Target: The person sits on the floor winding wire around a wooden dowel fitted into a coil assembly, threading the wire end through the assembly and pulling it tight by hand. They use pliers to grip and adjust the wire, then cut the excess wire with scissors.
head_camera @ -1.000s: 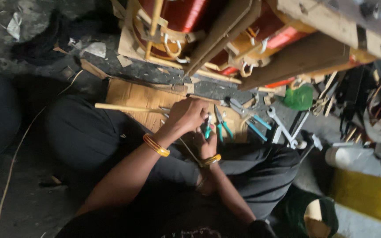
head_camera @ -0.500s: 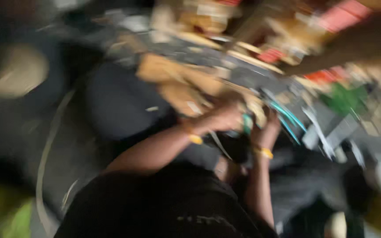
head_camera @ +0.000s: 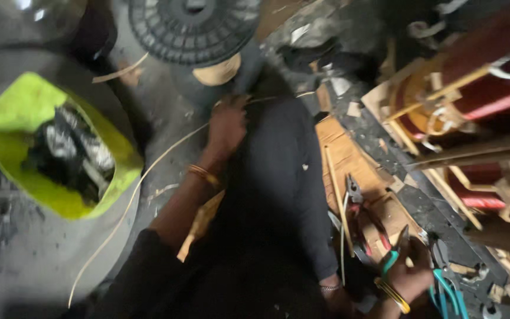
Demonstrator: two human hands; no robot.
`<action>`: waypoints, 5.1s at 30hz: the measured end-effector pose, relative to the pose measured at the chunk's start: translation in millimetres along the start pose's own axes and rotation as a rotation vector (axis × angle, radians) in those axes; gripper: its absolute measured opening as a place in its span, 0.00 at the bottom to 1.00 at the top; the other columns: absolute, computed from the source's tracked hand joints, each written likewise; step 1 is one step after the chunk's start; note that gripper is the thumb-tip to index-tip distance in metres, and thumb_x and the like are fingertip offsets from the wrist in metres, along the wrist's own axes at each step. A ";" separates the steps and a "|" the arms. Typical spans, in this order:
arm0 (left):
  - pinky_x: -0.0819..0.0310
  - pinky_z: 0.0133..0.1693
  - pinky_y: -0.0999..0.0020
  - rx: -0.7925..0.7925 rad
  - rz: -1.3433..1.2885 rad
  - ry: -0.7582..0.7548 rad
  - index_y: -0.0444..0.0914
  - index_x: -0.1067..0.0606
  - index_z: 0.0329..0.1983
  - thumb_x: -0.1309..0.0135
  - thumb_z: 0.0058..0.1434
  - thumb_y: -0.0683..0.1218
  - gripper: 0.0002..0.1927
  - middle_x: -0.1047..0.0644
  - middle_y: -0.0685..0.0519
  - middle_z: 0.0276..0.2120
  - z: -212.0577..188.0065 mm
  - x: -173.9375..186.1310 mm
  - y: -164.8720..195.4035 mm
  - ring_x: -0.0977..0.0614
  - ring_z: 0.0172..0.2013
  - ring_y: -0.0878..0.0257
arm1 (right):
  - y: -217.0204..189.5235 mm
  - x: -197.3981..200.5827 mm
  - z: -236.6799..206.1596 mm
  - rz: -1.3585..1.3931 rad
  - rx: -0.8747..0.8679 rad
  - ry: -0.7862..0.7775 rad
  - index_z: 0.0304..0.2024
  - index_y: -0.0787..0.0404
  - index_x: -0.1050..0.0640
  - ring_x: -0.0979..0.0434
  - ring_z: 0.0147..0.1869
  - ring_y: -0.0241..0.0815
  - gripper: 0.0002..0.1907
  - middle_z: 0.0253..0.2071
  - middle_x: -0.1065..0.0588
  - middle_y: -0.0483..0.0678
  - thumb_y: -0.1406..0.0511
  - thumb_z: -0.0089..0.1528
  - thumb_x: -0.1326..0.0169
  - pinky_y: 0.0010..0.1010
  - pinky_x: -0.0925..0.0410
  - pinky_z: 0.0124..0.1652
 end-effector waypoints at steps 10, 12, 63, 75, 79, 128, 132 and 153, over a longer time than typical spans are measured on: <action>0.30 0.44 0.53 -0.118 -0.057 -0.333 0.34 0.26 0.60 0.51 0.69 0.40 0.17 0.23 0.40 0.45 53.6 38.4 -30.6 0.23 0.43 0.48 | -74.5 44.1 -13.0 -0.037 -0.024 0.144 0.45 0.63 0.20 0.18 0.48 0.55 0.05 0.44 0.20 0.56 0.70 0.67 0.43 0.40 0.27 0.49; 0.30 0.43 0.54 -0.019 -0.084 -0.300 0.33 0.26 0.59 0.51 0.72 0.41 0.15 0.24 0.40 0.44 42.5 94.2 -24.9 0.24 0.42 0.50 | -60.3 67.1 -16.1 -0.024 -0.208 0.189 0.45 0.64 0.20 0.18 0.46 0.55 0.06 0.42 0.21 0.57 0.69 0.66 0.42 0.40 0.27 0.46; 0.45 0.24 0.83 0.773 -1.982 -1.712 0.37 0.43 0.80 0.58 0.73 0.34 0.32 0.27 0.53 0.36 -115.1 -111.6 304.6 0.39 0.24 0.74 | -87.3 38.7 -11.7 -0.396 0.051 -0.010 0.45 0.59 0.26 0.21 0.31 0.55 0.14 0.34 0.23 0.54 0.69 0.56 0.46 0.43 0.30 0.25; 0.49 0.22 0.85 0.662 -1.914 -1.697 0.43 0.44 0.79 0.59 0.66 0.35 0.36 0.29 0.55 0.32 -111.0 -115.5 301.6 0.42 0.21 0.75 | -81.4 51.4 -5.2 -0.431 0.020 0.034 0.45 0.62 0.26 0.21 0.29 0.54 0.13 0.33 0.23 0.53 0.63 0.60 0.43 0.42 0.29 0.28; 0.49 0.22 0.85 0.627 -1.815 -1.712 0.44 0.44 0.80 0.59 0.69 0.35 0.35 0.30 0.56 0.32 -114.8 -113.0 302.2 0.42 0.21 0.76 | -71.2 48.0 1.3 -0.477 -0.070 -0.140 0.47 0.59 0.25 0.21 0.29 0.52 0.17 0.32 0.23 0.54 0.65 0.55 0.43 0.44 0.28 0.29; 0.45 0.16 0.78 0.158 -1.417 -1.320 0.30 0.23 0.45 0.53 0.73 0.45 0.13 0.23 0.50 0.23 -95.0 -87.1 303.2 0.33 0.14 0.73 | -92.8 -28.5 10.0 1.200 -0.649 -0.114 0.51 0.73 0.19 0.25 0.25 0.36 0.16 0.32 0.22 0.52 0.63 0.72 0.46 0.24 0.35 0.23; 0.43 0.18 0.79 0.192 -1.510 -1.288 0.29 0.22 0.53 0.55 0.75 0.46 0.17 0.22 0.50 0.27 -63.7 -68.8 297.0 0.31 0.17 0.73 | -79.1 -39.9 56.5 1.049 -0.266 -0.249 0.50 0.65 0.20 0.20 0.36 0.47 0.21 0.43 0.19 0.55 0.55 0.66 0.46 0.34 0.28 0.34; 0.43 0.22 0.82 0.073 -1.377 -1.278 0.27 0.27 0.67 0.54 0.73 0.43 0.22 0.23 0.49 0.28 -48.2 67.6 256.0 0.34 0.20 0.74 | -65.4 -95.0 71.2 -0.417 0.360 -0.238 0.60 0.70 0.28 0.33 0.64 0.55 0.45 0.57 0.28 0.60 0.47 0.48 0.42 0.47 0.42 0.62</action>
Point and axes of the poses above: each hand's wrist, its own z-axis towards the middle knuckle, its own x-axis out of the back of the hand, y = z × x, the point moved 4 cm from there along z, towards the middle knuckle
